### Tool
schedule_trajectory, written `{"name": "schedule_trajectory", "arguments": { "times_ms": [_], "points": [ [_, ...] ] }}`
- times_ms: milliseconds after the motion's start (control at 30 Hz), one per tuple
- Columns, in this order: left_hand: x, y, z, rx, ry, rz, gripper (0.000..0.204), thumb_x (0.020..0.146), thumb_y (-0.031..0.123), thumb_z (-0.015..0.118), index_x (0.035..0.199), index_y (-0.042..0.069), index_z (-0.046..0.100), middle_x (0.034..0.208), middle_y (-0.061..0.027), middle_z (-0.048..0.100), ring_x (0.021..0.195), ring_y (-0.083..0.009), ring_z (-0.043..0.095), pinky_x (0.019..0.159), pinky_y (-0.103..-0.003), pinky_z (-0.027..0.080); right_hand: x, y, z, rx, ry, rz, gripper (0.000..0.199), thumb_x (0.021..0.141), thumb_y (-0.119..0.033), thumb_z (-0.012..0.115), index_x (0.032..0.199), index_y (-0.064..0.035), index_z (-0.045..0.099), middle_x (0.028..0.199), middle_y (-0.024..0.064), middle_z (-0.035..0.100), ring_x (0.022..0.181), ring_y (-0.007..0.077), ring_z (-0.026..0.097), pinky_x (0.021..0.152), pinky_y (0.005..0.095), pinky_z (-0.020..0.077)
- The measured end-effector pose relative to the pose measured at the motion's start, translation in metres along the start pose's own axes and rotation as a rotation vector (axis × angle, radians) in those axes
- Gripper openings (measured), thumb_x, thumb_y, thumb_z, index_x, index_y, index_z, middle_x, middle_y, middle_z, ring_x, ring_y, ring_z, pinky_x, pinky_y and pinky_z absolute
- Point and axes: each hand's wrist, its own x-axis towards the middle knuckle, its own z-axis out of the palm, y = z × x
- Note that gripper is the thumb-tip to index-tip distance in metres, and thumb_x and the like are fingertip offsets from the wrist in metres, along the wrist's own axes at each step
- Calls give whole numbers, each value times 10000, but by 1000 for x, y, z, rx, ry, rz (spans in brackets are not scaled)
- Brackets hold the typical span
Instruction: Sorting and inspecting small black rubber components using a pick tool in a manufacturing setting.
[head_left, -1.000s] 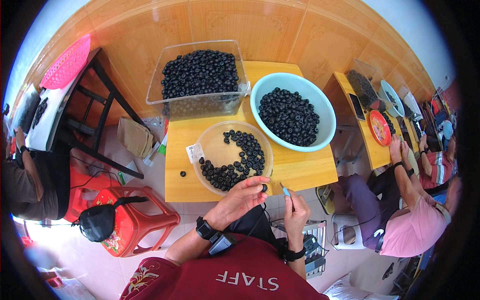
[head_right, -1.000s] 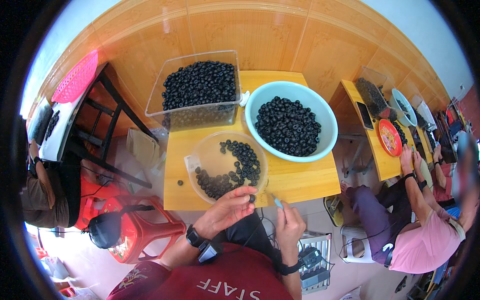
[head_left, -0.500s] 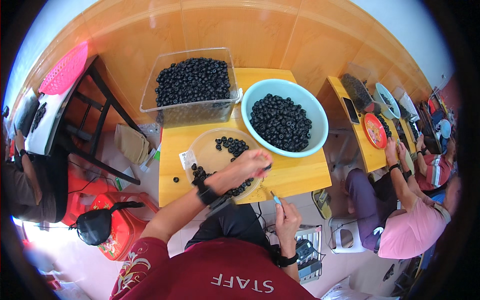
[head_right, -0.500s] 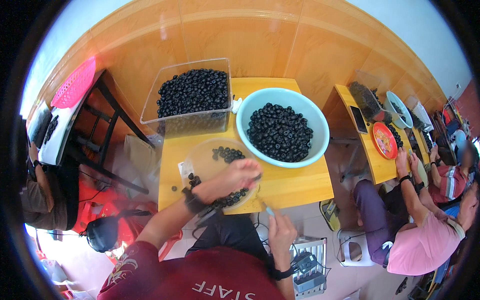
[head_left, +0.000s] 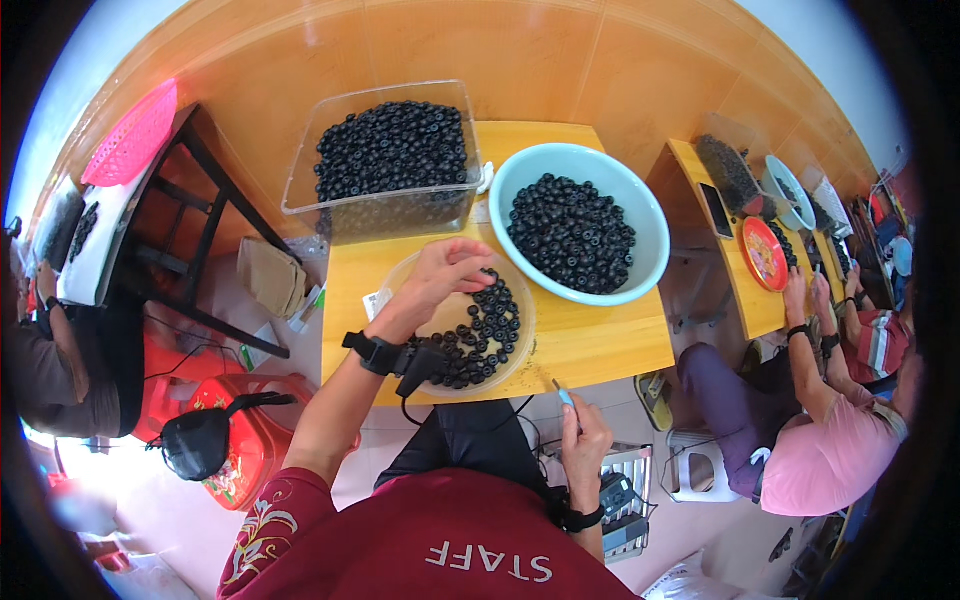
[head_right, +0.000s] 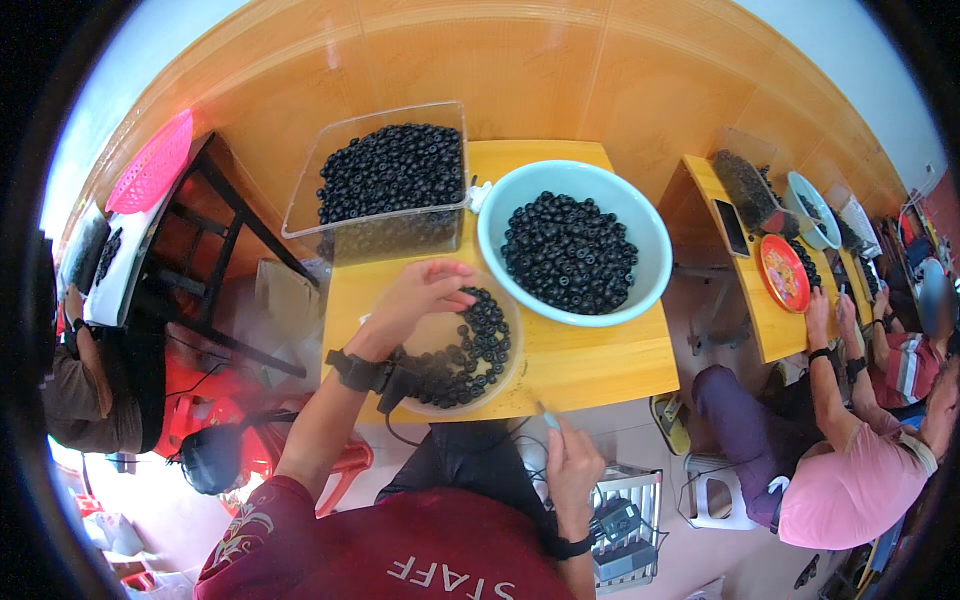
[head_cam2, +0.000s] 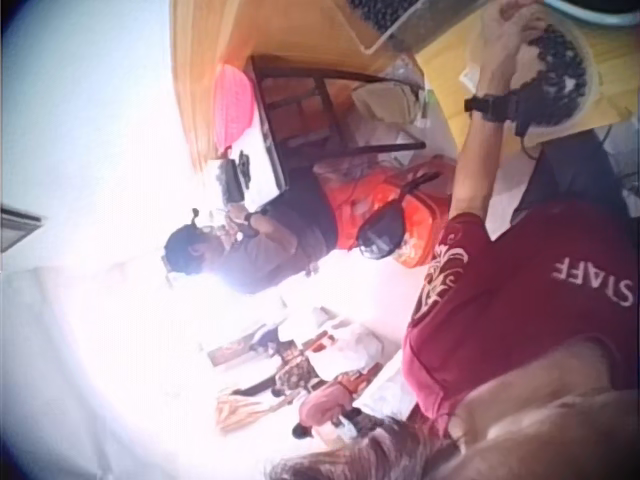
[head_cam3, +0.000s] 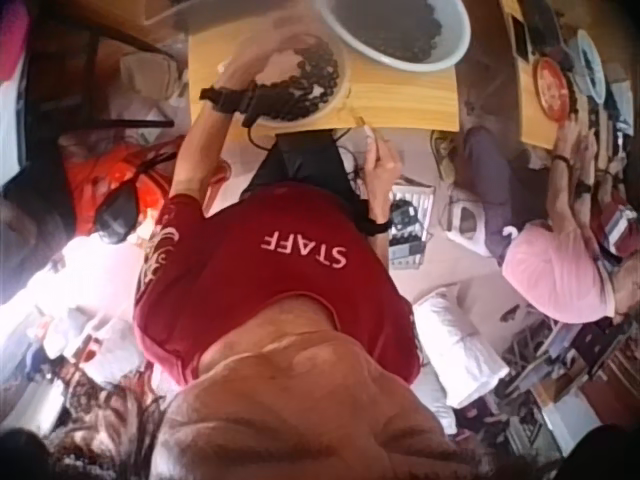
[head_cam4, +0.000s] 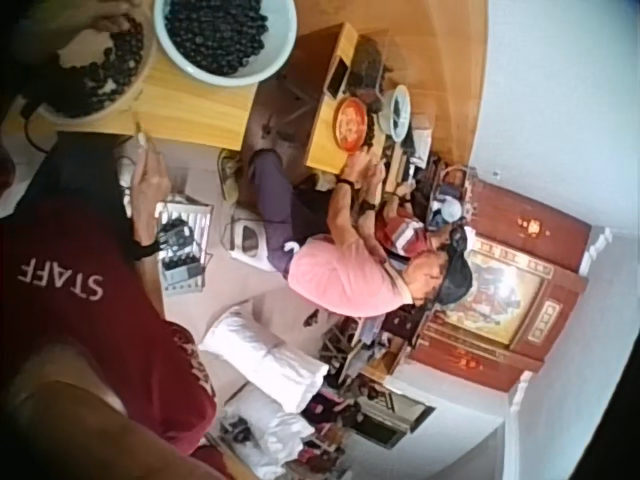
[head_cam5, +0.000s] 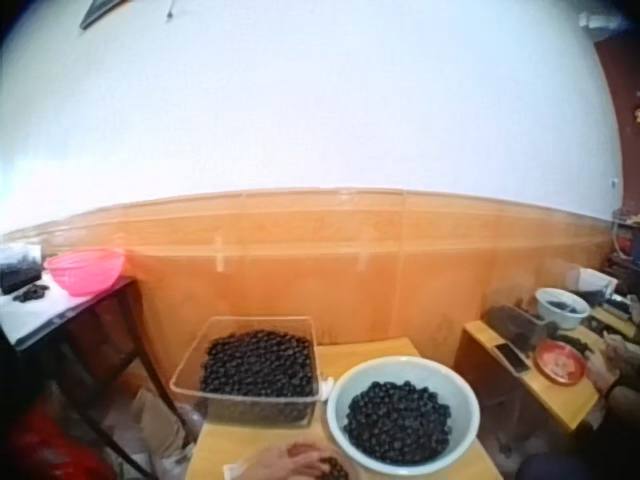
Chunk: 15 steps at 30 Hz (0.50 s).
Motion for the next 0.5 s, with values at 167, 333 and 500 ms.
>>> {"name": "schedule_trajectory", "arguments": {
  "times_ms": [167,333,500],
  "points": [
    [-5,-48,-43,404,133,-36,173,775,78,672,931,9,645,855,-78,659,756,-157,639,680,-272,507,4,-10,7,16,-11,-38,174,847,-95,609,1002,-41,666,679,140,550,558,313,546,512,396,419],
    [8,-82,-33,844,49,182,198,729,84,661,915,16,648,823,-90,651,740,-196,627,679,-301,490,5,-20,8,15,-46,-53,175,846,-80,606,1005,-33,662,687,140,546,562,306,548,512,384,418],
    [15,-82,-18,909,-64,250,185,663,69,692,823,8,619,774,-116,625,745,-248,611,677,-330,480,2,-19,4,17,-33,-56,176,845,-78,608,1006,-30,662,671,137,539,558,300,549,509,378,418]
  ]
}}
